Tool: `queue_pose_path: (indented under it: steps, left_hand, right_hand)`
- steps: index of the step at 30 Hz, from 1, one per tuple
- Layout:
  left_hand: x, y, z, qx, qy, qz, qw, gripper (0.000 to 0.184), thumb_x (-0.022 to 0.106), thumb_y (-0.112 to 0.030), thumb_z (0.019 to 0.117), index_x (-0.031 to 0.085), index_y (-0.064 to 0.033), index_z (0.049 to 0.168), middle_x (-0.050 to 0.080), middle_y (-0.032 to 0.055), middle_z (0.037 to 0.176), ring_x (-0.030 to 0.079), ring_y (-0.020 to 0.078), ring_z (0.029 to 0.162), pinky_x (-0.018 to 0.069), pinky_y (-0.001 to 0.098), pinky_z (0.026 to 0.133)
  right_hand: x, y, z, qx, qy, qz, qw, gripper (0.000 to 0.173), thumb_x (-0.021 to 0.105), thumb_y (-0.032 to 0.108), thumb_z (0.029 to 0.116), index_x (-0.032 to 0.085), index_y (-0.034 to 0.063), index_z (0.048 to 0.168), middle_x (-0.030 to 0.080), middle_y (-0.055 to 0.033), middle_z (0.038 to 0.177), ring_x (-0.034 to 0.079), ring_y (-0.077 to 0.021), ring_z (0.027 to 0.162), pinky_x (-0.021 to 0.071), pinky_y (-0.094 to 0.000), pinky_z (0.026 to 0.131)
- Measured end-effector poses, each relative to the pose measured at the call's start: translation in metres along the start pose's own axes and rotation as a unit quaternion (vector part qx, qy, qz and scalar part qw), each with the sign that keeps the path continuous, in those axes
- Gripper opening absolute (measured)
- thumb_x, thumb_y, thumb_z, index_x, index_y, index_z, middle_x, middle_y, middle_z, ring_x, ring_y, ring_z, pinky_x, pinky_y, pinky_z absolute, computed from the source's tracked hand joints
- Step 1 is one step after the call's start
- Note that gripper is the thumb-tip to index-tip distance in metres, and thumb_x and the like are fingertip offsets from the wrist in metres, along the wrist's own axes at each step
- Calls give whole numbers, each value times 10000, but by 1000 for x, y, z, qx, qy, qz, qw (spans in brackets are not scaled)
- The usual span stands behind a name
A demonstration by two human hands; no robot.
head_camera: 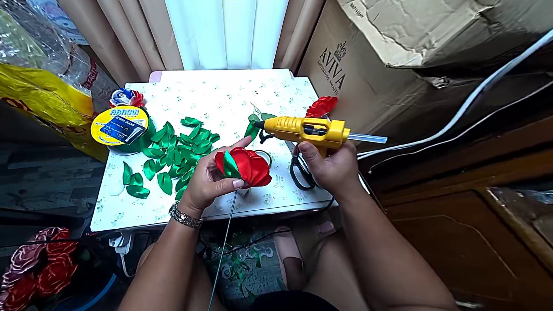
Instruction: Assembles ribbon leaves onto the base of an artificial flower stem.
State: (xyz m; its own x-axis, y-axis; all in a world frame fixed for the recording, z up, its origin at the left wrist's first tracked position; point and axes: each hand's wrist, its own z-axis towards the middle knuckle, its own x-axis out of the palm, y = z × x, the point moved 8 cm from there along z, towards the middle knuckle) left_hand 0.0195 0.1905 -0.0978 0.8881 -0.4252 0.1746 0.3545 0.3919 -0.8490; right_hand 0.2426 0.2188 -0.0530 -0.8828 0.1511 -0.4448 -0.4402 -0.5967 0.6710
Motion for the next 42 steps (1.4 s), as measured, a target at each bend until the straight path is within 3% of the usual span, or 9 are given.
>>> queue_pose_path:
  steps: [17, 20, 22, 24, 28, 32, 35, 39, 42]
  left_hand:
    - [-4, -3, -1, 2, -8, 8, 1000, 596, 796, -402, 852, 623, -47, 1298, 541, 64, 1501, 665, 95, 1133, 574, 254, 904]
    - [-5, -3, -4, 10, -15, 2, 1000, 678, 814, -354, 814, 585, -28, 1362, 648, 39, 1332, 689, 72, 997, 591, 239, 824]
    - [-5, -4, -4, 13, -12, 2, 1000, 694, 815, -350, 815, 571, -28, 1379, 672, 28, 1278, 691, 67, 979, 592, 239, 826]
    - [-5, -3, -3, 12, -14, 6, 1000, 678, 817, -365, 816, 585, -32, 1359, 665, 33, 1297, 690, 71, 993, 591, 241, 833]
    - [-7, -4, -2, 5, -20, 20, 1000, 564, 795, -421, 845, 645, -66, 1256, 539, 69, 1506, 668, 106, 1133, 578, 255, 889]
    - [-8, -3, -2, 6, -25, 22, 999, 573, 789, -440, 848, 646, -75, 1266, 545, 70, 1502, 656, 119, 1169, 570, 265, 914]
    - [-10, -3, -2, 14, -25, 14, 999, 560, 795, -443, 844, 654, -72, 1240, 545, 79, 1500, 657, 121, 1167, 569, 264, 915]
    - [-12, -3, 0, 27, -26, -8, 999, 556, 778, -434, 867, 644, -82, 1276, 544, 83, 1501, 625, 154, 1237, 545, 291, 985]
    - [-14, 1, 0, 14, -42, -58, 997, 576, 800, -409, 844, 640, -94, 1298, 553, 82, 1492, 620, 179, 1246, 543, 324, 998]
  right_hand:
    - [-4, -4, 1, 7, -6, -63, 998, 453, 656, 457, 971, 664, 14, 1068, 679, -17, 923, 643, 29, 850, 544, -178, 802]
    - [-5, -5, 1, 4, -8, -76, 997, 463, 648, 460, 977, 665, 8, 1077, 683, -35, 923, 646, 9, 847, 544, -197, 801]
    - [-6, -6, 1, 2, -9, -83, 996, 464, 642, 463, 980, 664, 8, 1071, 681, -37, 913, 645, 4, 836, 543, -201, 795]
    - [-7, -5, 2, 3, -7, -91, 996, 473, 635, 475, 981, 670, 12, 1069, 684, -42, 909, 646, -2, 831, 544, -211, 796]
    - [-6, -7, 1, 4, -2, -99, 995, 496, 638, 492, 975, 673, 8, 1075, 687, -68, 935, 653, -29, 845, 545, -233, 803]
    - [-5, -8, 1, -3, 2, -117, 993, 498, 645, 501, 968, 681, 10, 1048, 670, -79, 920, 643, -60, 852, 530, -251, 802]
    - [-5, -8, 1, -16, 11, -138, 990, 504, 641, 497, 975, 683, -1, 1034, 650, -123, 905, 632, -166, 864, 505, -364, 814]
    - [-14, -20, 7, 0, -21, -120, 993, 484, 645, 450, 982, 695, -23, 1078, 696, -156, 996, 666, -134, 937, 531, -322, 878]
    - [-21, -57, 16, 91, -29, -80, 992, 413, 586, 327, 1001, 652, -38, 1183, 702, -144, 1109, 661, -92, 1029, 524, -300, 941]
